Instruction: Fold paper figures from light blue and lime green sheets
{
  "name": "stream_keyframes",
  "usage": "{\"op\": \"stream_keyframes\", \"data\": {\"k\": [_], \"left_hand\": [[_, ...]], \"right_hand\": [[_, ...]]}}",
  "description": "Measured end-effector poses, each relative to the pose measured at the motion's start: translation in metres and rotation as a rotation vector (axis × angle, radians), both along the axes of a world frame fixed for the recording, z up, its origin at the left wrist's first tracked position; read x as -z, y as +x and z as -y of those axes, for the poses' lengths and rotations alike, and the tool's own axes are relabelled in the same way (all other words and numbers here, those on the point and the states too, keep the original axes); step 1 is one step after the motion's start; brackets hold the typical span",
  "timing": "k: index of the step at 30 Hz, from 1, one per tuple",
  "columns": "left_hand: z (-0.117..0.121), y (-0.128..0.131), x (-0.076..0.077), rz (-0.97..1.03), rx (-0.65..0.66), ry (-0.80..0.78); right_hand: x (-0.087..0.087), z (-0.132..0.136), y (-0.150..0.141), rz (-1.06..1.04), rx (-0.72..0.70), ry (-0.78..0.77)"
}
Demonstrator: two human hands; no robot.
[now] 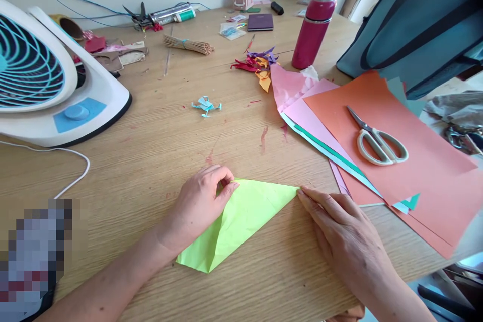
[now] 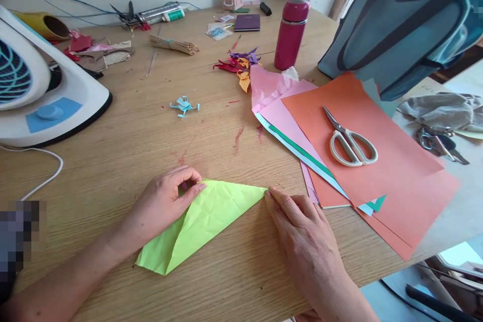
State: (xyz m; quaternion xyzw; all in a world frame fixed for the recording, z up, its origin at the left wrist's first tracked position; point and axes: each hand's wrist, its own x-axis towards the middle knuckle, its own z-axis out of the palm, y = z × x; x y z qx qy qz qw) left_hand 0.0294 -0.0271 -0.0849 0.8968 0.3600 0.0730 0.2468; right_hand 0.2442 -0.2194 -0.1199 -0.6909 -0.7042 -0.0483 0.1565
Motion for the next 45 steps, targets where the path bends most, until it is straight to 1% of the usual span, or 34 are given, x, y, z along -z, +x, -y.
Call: {"op": "stream_keyframes", "data": {"k": [3, 5, 12, 20, 24, 28, 31, 35, 39, 41, 45], "left_hand": [[0.001, 0.003, 0.002, -0.013, 0.016, 0.075], [0.001, 0.003, 0.003, -0.014, 0.014, 0.096], [-0.002, 0.004, 0.004, -0.011, -0.009, 0.059], [-0.004, 0.007, -0.001, -0.029, -0.023, 0.033], [-0.004, 0.006, 0.002, -0.025, -0.031, 0.021], [-0.002, 0.003, 0.006, -0.008, -0.042, 0.036], [0.001, 0.003, 0.007, 0.014, -0.015, 0.074], [0.005, 0.003, 0.009, 0.044, 0.032, 0.129], [0.008, -0.001, 0.012, 0.048, 0.073, 0.241], [0.009, -0.003, 0.01, 0.045, 0.128, 0.299], [0.014, -0.003, 0.002, -0.011, 0.302, 0.39]], "right_hand": [[0.0, 0.001, 0.0, -0.007, 0.006, -0.016], [0.001, 0.003, 0.001, -0.014, 0.008, -0.048], [0.004, 0.006, 0.003, -0.006, -0.013, -0.079], [0.004, 0.005, 0.003, -0.024, -0.014, -0.064], [0.004, 0.005, 0.004, -0.024, -0.019, -0.07], [0.003, 0.005, 0.005, -0.056, -0.039, -0.123], [0.003, 0.004, 0.005, -0.063, -0.054, -0.132], [0.001, 0.001, 0.005, -0.039, -0.071, -0.1], [-0.002, 0.0, 0.004, -0.026, -0.09, -0.068], [-0.003, 0.0, 0.003, -0.022, -0.1, -0.055], [-0.006, 0.0, 0.0, -0.008, -0.105, -0.058]]}}
